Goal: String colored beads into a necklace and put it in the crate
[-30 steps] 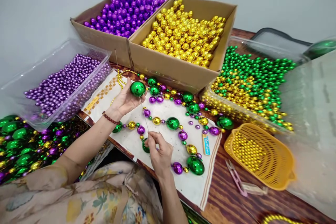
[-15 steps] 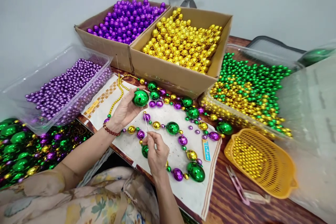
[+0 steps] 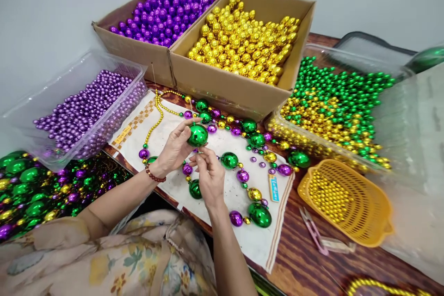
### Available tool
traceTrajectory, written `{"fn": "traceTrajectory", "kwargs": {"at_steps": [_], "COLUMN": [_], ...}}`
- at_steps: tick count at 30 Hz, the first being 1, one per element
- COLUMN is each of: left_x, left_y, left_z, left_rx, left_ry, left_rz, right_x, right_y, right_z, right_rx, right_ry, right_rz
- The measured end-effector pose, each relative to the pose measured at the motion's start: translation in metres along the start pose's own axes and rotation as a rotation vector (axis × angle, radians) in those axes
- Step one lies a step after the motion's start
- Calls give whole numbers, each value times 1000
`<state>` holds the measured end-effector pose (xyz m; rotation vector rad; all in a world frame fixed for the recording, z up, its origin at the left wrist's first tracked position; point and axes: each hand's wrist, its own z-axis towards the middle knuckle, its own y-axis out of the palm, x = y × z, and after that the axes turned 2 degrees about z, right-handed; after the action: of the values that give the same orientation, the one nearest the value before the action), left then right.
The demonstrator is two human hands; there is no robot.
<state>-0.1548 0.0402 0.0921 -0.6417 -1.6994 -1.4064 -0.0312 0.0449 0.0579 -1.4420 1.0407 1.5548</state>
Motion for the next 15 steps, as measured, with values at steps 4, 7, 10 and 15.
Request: {"fn": "traceTrajectory", "kwargs": {"at_steps": [4,7,10,15], "left_x": [3,16,26,19], "left_y": [-13,-47,-94,-141], "left_z": [5,12,15,1], "left_rx": [-148,-101,66,-96], "left_ry": [-28,53,111,33], "left_rz": [196,437,774,1266], "right_x": [1,2,4,11], "right_y": [-9,-19,-30,-38], "right_z": [2,3,4,1], "right_rx": [98,184,238,162], "right_ry": [77,133,187,252], "right_rz": [98,201,293,436]}}
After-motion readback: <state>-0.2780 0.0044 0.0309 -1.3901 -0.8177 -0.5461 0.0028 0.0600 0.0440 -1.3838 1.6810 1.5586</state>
